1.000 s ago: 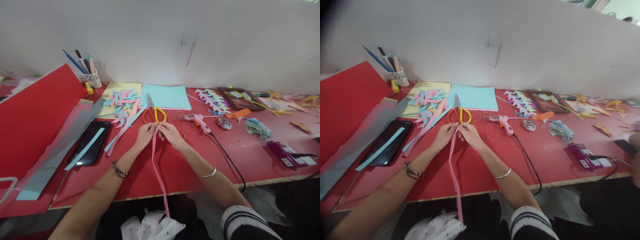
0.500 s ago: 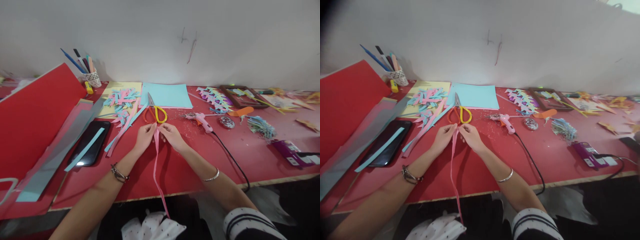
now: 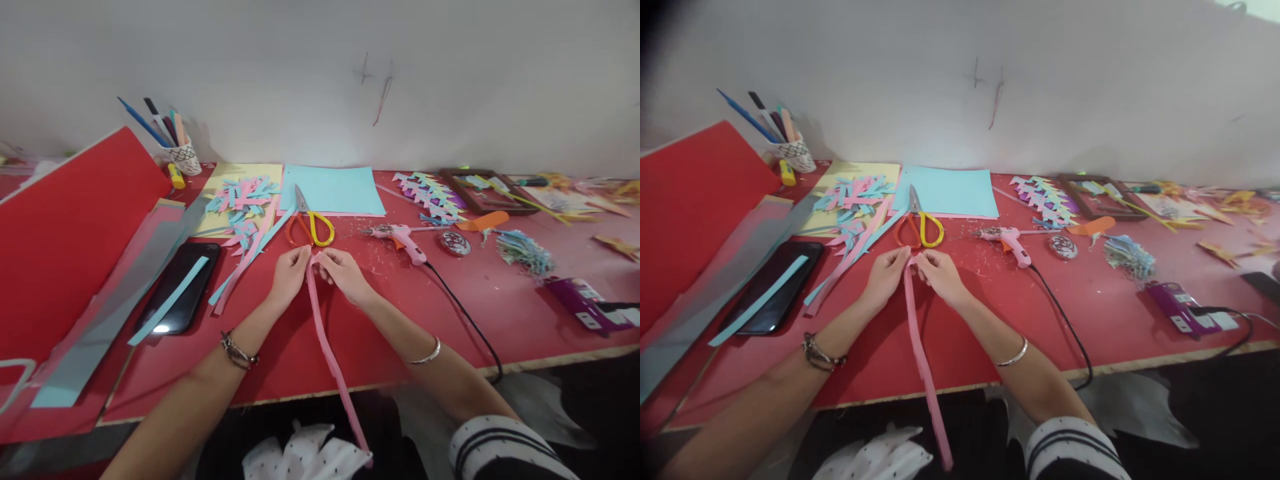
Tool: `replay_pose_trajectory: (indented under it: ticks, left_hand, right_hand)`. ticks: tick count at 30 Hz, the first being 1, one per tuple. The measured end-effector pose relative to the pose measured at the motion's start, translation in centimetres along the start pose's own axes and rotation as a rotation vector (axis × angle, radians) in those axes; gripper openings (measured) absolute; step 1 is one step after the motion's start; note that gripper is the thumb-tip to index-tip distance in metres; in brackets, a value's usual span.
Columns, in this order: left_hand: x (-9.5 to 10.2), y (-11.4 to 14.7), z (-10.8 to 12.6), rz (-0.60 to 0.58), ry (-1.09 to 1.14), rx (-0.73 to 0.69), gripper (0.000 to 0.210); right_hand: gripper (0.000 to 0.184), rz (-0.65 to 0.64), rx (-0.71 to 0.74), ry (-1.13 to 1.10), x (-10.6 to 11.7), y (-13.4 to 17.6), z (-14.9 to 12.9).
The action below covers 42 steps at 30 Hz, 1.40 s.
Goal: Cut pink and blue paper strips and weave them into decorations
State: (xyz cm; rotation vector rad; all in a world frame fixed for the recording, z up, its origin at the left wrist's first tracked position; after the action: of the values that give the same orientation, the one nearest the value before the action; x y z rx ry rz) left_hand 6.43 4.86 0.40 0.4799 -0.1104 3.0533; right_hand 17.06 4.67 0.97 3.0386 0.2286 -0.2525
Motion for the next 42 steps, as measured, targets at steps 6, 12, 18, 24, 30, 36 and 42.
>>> replay_pose_trajectory:
  ticks: [6,12,18,24,30,36,42]
  left_hand:
    - [-0.5,0.22,0.65,-0.099,0.017,0.002,0.042]
    - [-0.48,0.38,0.54,-0.078,-0.001,0.02,0.041]
    - [-0.14,0.22,0.47,-0.033,0.002,0.036,0.045]
    - [-0.75,0.2,0.32,-0.119,0.022,0.052,0.041]
    - [-0.78,0.37,0.2,-0.095,0.007,0.048,0.039]
    - [-0.39,0.34,0.05,-0.033,0.009,0.072,0.044]
    - [-0.57,0.41,0.46,-0.123,0.016,0.078,0.043]
  right_hand:
    - [0.026,0.074,0.037,-0.078,0.29,-0.11,-0.1]
    - [0.027,0.028,0.04,-0.054,0.01,-0.07,-0.27]
    - [0.02,0.014,0.094,-0.025,-0.17,0.17,-0.53]
    - [0.027,0.098,0.095,-0.11,0.18,-0.02,-0.48]
    - [0.025,0.029,0.115,-0.095,-0.19,0.11,-0.58]
    - [0.022,0.065,0.105,-0.052,-0.17,0.15,-0.33]
    - [0.028,0.131,0.107,-0.088,0.28,0.02,-0.19]
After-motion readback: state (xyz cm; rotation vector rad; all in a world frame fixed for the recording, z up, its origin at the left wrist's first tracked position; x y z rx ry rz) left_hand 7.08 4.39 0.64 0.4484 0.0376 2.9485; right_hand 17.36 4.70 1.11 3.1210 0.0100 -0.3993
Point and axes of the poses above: each hand's wrist, its own y-axis away from the middle knuckle, its own x-axis out of the back of the hand, z = x × y, the point moved 3 cm from there along -y, towards the middle knuckle, and after that the axes turned 14 degrees about -y, right-handed, at the moved point
